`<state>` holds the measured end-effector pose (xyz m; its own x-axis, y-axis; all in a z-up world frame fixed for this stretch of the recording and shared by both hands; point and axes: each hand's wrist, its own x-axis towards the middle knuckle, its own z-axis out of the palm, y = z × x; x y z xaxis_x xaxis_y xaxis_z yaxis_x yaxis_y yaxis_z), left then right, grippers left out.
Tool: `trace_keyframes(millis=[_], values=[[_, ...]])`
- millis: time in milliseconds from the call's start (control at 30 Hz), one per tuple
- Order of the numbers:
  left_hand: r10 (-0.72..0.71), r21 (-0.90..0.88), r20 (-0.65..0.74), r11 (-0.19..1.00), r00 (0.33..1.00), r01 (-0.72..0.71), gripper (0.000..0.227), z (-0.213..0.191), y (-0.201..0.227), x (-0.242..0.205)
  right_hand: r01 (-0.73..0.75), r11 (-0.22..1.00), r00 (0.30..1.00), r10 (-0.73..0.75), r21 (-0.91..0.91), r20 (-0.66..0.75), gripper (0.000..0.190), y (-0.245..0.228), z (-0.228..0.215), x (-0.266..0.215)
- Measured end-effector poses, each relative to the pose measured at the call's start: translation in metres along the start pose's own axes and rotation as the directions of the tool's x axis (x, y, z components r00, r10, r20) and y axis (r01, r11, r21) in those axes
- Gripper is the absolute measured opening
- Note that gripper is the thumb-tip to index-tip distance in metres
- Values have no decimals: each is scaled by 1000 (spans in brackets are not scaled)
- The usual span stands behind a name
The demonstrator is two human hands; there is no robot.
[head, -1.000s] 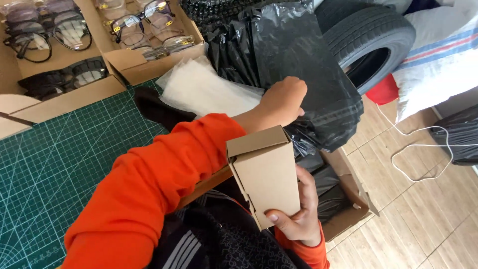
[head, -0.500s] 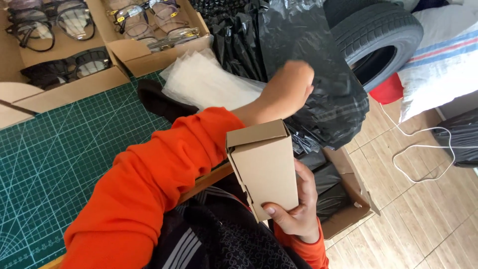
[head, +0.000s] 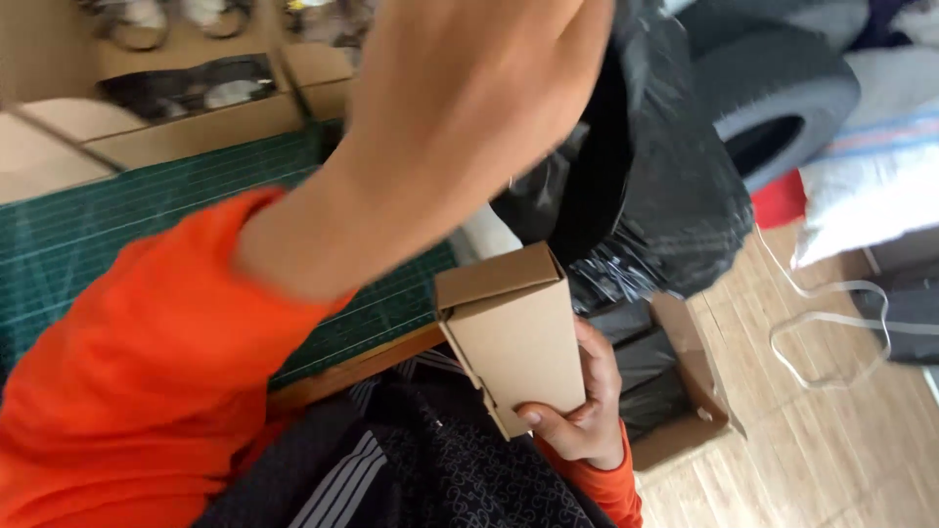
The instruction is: The person wipes sunglasses with a cloth, places them in a plastic bag, wraps the bag in bubble wrap, and then packs the bundle into a small cardboard box before placing it into a larger black shipping bag.
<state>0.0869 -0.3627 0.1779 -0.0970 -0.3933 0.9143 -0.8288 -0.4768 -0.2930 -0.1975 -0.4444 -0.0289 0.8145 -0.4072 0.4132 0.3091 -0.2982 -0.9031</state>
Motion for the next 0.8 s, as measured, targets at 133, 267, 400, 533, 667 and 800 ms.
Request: trace_keyframes(millis=[133,267,400,533,667,800], values=[[1,-3,269,1000,963,-1,14,-104,-10,-28,40,993,999,-38,-109,18,90,-5,5,12],[-5,75,410,997,912,-28,14,-159,-7,-65,31,999,999,-31,10,-8,88,-8,5,18],[-37,15,679,999,733,37,22,-183,10,-117,50,977,996,-34,-208,81,89,-22,-6,25],[-69,34,902,995,427,89,71,-189,22,-155,401,790,865,-158,-464,477,74,-81,-1,69],[-206,77,842,961,498,267,69,-191,34,-164,446,732,789,-50,-515,612,76,-122,10,82],[-288,15,755,906,589,424,55,-190,46,-159,431,714,717,100,-551,690,76,-132,41,92]])
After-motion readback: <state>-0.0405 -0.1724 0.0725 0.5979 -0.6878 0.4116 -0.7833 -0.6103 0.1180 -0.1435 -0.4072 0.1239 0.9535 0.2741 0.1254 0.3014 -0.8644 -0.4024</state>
